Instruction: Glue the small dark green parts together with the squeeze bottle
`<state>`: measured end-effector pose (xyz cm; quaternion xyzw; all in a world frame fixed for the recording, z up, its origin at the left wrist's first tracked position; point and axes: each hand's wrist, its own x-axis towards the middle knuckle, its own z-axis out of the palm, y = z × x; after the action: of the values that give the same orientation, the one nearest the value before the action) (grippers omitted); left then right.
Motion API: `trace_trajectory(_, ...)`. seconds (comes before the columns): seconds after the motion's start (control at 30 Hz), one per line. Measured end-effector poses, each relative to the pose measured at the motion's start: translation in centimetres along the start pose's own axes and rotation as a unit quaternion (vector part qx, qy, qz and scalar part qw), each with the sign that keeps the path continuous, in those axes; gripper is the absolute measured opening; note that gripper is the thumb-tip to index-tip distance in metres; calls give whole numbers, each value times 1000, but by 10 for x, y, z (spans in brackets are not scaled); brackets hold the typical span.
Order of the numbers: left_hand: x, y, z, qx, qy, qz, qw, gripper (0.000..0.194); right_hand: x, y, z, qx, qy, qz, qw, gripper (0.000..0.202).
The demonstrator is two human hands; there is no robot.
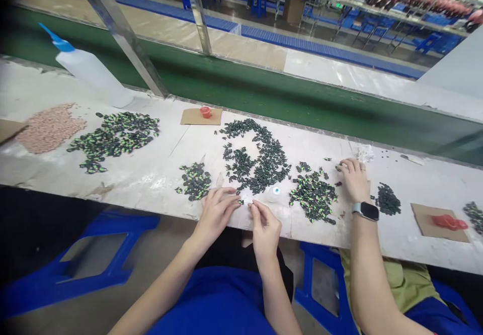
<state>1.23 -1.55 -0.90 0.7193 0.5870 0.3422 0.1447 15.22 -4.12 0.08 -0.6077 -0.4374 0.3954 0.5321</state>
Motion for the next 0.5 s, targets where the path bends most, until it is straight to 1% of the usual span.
trace_trajectory(0.1,2,1,2,-12,11,-3,1000,11,-3,-2,5,38,9,25,999,28)
trace_trajectory(0.27,1,7,-8,-132,-37,-35,990,13,-8,-9,13,39,13,10,999,24)
trace_trajectory(0.37,1,12,-16,-191,-42,-54,979,14,-9,-13,15,67,17,19,997,23)
trace_trajectory(0.5,2,21,-26,-228,-38,-33,972,15,-9,-15,15,73,36,13,997,22)
